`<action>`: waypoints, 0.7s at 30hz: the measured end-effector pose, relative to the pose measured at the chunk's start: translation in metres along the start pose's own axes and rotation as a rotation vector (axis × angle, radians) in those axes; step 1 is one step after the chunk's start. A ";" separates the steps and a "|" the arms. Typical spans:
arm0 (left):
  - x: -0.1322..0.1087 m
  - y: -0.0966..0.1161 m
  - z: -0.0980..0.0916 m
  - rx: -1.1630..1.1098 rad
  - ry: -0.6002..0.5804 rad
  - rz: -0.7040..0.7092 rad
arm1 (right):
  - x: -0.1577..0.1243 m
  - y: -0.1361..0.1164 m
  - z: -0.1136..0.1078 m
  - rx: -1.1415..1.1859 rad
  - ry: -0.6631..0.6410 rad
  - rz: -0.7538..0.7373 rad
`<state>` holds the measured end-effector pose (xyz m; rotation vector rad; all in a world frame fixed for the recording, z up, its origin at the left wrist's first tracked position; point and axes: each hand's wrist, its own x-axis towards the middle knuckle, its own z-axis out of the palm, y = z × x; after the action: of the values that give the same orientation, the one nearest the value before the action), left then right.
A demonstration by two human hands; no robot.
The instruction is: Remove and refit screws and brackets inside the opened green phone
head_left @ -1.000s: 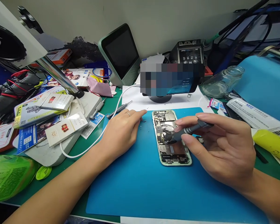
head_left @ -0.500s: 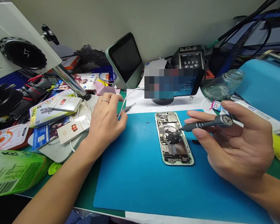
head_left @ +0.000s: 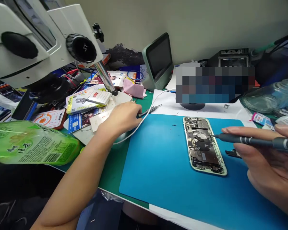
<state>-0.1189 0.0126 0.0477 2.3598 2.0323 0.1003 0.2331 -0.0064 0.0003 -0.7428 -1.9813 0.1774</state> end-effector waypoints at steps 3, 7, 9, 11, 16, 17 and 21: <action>0.002 0.005 0.001 -0.011 0.033 -0.021 | 0.002 0.003 0.001 -0.003 -0.002 -0.065; 0.005 0.008 -0.007 -0.045 0.187 -0.072 | 0.011 0.000 0.004 -0.008 0.025 -0.111; 0.006 0.009 -0.010 -0.079 0.281 -0.073 | 0.017 -0.003 0.005 -0.005 0.034 -0.124; 0.008 0.010 -0.011 -0.118 0.360 -0.049 | 0.022 -0.005 0.004 0.003 0.029 -0.141; 0.010 0.013 -0.006 -0.191 0.485 0.056 | 0.028 -0.010 0.002 0.013 0.014 -0.141; 0.010 0.014 -0.005 -0.200 0.503 0.074 | 0.029 -0.010 0.002 0.017 0.018 -0.136; 0.009 0.015 -0.002 -0.223 0.567 0.136 | 0.030 -0.013 0.002 0.073 0.034 -0.094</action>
<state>-0.1027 0.0194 0.0510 2.5121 1.8999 1.0471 0.2156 0.0007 0.0276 -0.6010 -1.9620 0.1789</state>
